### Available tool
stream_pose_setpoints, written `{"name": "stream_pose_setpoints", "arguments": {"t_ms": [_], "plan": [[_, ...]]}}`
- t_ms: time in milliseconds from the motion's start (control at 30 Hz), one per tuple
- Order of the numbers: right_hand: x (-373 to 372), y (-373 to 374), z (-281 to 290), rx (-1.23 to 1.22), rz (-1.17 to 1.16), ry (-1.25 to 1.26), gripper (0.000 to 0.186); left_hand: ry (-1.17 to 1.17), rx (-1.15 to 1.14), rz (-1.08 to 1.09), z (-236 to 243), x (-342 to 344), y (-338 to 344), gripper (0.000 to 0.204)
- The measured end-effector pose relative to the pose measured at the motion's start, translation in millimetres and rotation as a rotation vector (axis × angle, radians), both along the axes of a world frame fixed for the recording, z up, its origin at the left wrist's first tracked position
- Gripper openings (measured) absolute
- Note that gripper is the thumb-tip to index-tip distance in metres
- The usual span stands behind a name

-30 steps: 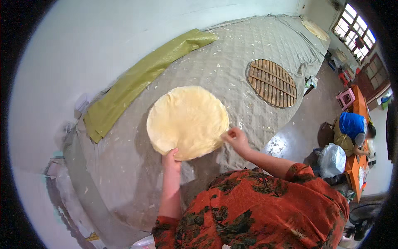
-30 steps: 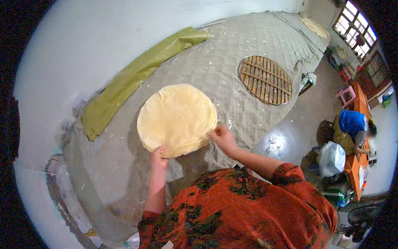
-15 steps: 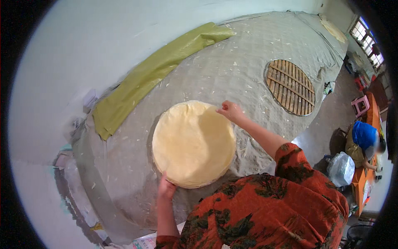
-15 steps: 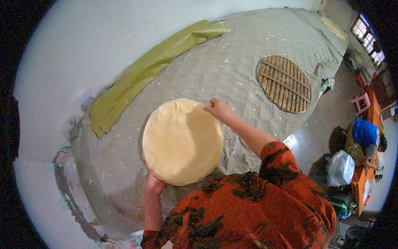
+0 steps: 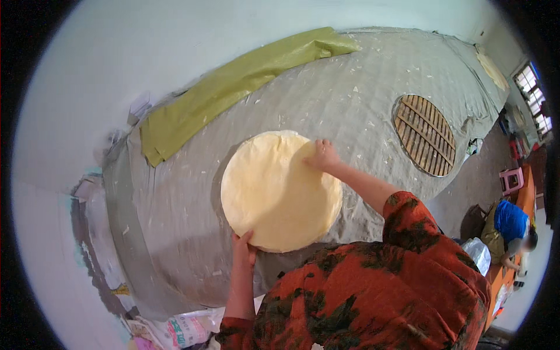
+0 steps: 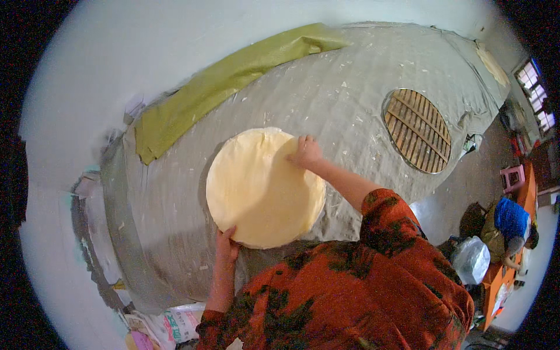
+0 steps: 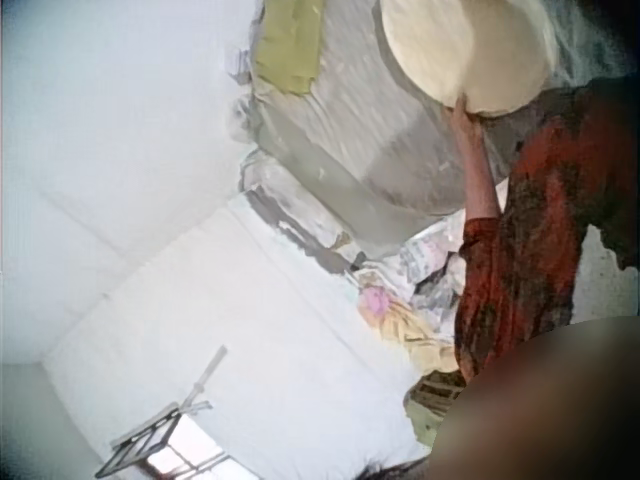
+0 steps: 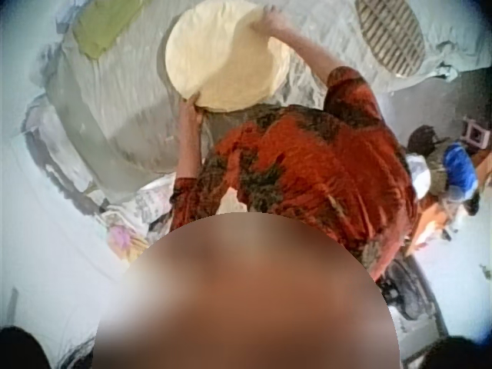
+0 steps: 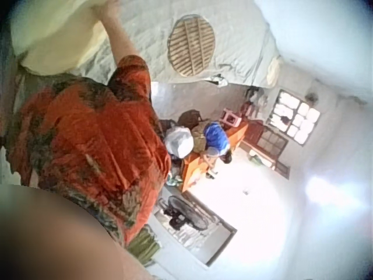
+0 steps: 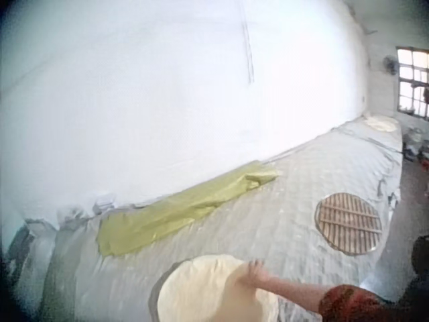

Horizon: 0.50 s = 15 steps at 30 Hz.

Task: The person sorts and stacks large thin flatbreads by hand on a workshop table.

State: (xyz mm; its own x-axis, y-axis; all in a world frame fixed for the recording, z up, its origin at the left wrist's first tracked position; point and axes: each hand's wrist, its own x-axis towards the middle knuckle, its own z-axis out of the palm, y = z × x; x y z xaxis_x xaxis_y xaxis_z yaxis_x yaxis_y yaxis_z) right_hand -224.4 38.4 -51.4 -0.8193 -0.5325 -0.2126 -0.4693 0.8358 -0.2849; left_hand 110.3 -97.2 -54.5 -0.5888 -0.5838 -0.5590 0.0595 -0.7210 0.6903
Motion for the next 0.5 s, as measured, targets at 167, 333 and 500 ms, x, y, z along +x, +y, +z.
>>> {"name": "stream_pose_setpoints", "arguments": {"t_ms": [167,333,500], "plan": [[9.0,25.1,36.4,-0.080,0.032,-0.013,0.090,0.032,-0.012,0.019,-1.2,-8.1,-3.5,0.053],[124.5,77.0,118.3,-0.315,0.881,0.068,0.095,-0.036,0.124,-0.072,20.8,-17.1,-25.2,0.034],[149.6,86.6,85.7,-0.386,0.786,0.433,0.051,-0.029,0.226,-0.013,35.0,-31.5,-33.4,0.028]]}}
